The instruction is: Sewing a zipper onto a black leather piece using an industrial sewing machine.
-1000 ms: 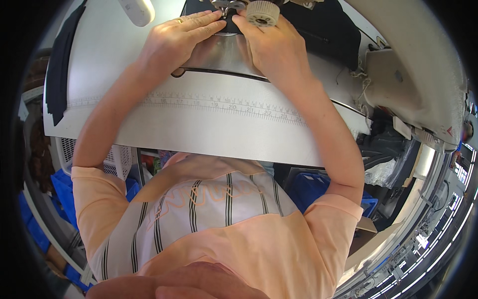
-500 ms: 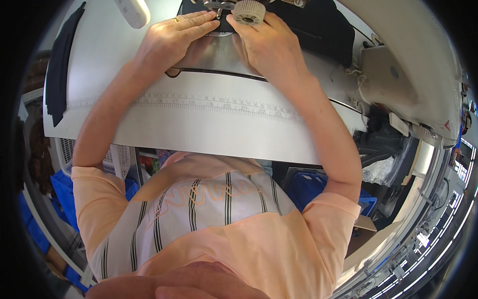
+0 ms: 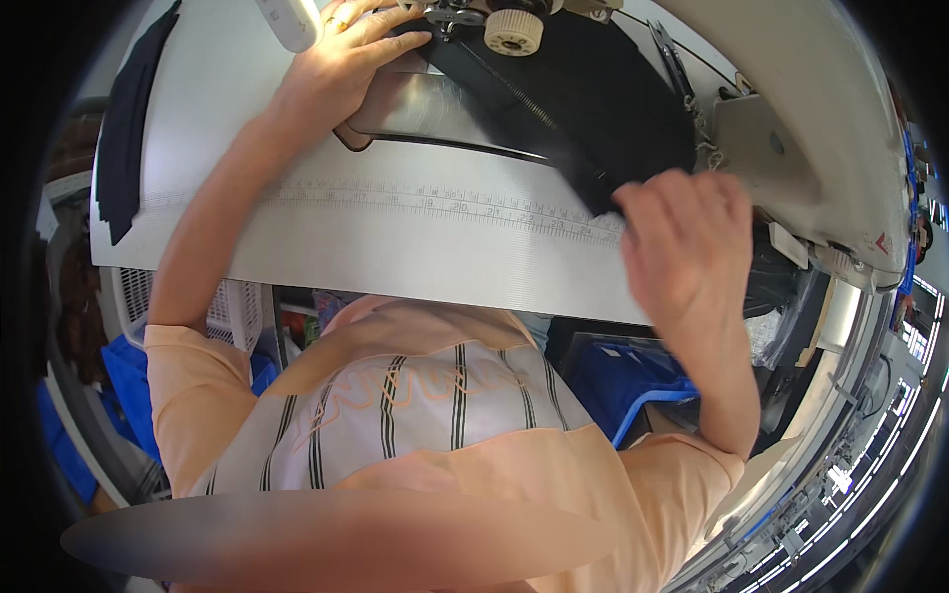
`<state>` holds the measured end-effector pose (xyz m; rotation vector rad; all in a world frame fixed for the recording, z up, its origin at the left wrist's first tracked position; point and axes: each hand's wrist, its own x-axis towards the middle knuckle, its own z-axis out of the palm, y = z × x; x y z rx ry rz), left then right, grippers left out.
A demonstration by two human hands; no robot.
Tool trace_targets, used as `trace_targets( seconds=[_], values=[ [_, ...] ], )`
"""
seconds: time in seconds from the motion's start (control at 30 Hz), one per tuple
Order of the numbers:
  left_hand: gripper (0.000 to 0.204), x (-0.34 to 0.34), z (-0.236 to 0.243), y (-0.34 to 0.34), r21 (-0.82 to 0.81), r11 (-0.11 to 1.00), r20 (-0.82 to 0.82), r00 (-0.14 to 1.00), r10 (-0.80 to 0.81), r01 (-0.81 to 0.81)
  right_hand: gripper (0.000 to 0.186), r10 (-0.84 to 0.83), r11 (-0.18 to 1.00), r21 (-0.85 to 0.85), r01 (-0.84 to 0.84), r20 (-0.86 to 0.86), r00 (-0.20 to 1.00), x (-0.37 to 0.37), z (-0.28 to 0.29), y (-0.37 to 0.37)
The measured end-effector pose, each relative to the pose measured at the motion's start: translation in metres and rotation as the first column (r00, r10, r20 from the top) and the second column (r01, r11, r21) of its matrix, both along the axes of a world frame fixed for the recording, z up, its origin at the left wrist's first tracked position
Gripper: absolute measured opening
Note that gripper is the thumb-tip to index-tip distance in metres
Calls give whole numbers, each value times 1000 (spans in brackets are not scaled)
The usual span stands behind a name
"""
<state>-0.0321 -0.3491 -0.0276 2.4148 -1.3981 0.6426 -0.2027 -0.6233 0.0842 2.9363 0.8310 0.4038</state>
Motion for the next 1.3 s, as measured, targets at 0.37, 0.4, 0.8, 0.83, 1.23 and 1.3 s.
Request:
trace_targets(
  seconds=[0.37, 0.4, 0.8, 0.83, 1.23, 1.3],
  values=[
    [53, -39, 10, -5, -47, 999, -394, 919, 3, -23, 17, 356, 829, 520, -205, -207, 911, 31, -45, 57],
    [53, -38, 10, -6, -69, 998, -365, 931, -18, -7, 21, 248, 888, 414, -200, -65, 967, 49, -48, 53],
    [45, -31, 4, -1, -97, 992, -263, 960, -100, 76, 88, 10, 978, 207, -2, -38, 999, 81, -110, 30],
    [43, -33, 4, -2, -101, 992, -237, 966, -102, 79, 88, 16, 975, 221, -8, -35, 999, 82, -108, 31],
    [44, -32, 8, -4, -68, 996, -329, 941, -74, 54, 91, 35, 977, 212, -22, -61, 998, 91, -108, 25],
    [44, -32, 10, -4, -66, 996, -323, 943, -77, 59, 92, 42, 974, 227, -30, -50, 998, 92, -108, 25]
  ],
)
